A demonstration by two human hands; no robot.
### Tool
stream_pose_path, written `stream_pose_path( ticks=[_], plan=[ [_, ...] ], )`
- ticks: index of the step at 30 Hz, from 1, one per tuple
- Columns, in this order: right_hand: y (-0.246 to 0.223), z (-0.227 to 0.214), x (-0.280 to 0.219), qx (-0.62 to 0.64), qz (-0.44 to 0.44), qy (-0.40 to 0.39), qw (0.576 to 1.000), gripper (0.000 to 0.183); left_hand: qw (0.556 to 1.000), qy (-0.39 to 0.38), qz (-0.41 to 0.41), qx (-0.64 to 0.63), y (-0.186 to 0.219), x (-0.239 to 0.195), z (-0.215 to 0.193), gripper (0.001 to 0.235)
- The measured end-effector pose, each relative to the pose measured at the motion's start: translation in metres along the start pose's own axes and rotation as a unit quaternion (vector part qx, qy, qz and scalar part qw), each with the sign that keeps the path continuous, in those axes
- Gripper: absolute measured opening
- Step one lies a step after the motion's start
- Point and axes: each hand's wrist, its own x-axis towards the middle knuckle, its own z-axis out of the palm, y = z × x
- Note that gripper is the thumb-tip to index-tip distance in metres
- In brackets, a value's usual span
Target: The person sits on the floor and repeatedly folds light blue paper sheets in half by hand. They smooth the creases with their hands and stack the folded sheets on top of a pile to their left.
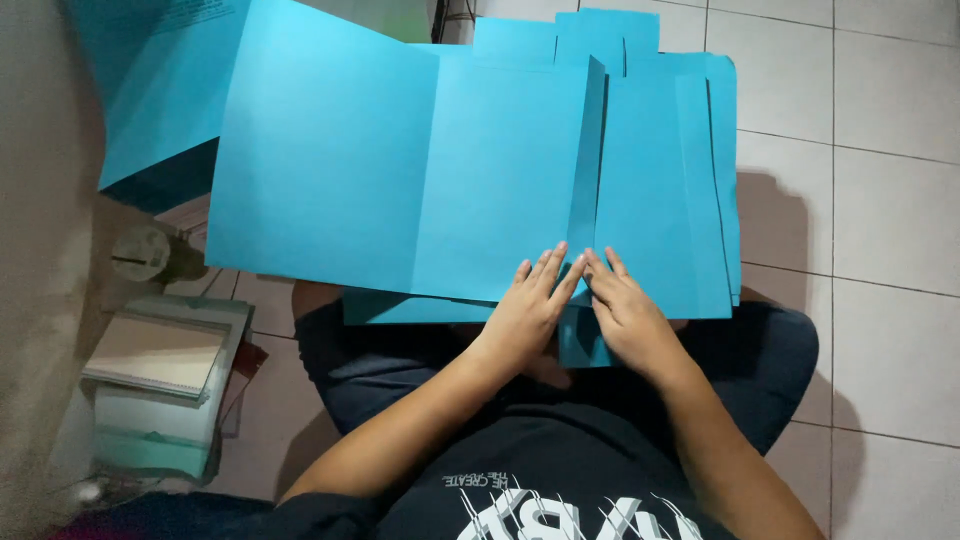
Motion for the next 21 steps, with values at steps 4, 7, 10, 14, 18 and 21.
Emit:
stream_pose_path(
  ticks=[4,7,10,14,18,21],
  plan=[
    [0.03,0.015,0.034,-0.235,-0.001,-0.017,0.972,0.062,0.999,0.008,0.026,0.025,-0.018,-0.013,0.059,0.069],
    [0.052,0.009,0.08,-0.275,-0.009,0.0,0.961,0.066,0.999,0.005,0.03,0.044,-0.023,-0.017,0.093,0.065],
    [0.061,-0.011,0.143,-0.287,-0.011,0.023,0.958,0.068,0.999,-0.024,0.022,0.021,-0.013,-0.002,0.024,0.071],
    [0.066,-0.026,0.196,-0.275,0.006,0.034,0.961,0.069,0.999,-0.043,0.001,0.02,-0.011,-0.002,0.029,0.068],
    [0.065,-0.017,0.182,-0.277,-0.003,0.041,0.96,0.069,0.997,-0.067,-0.012,0.021,-0.008,0.0,0.017,0.07],
    [0.046,0.001,0.127,-0.289,-0.033,0.065,0.954,0.068,0.996,-0.087,-0.016,0.025,-0.018,-0.007,0.08,0.072]
  ],
)
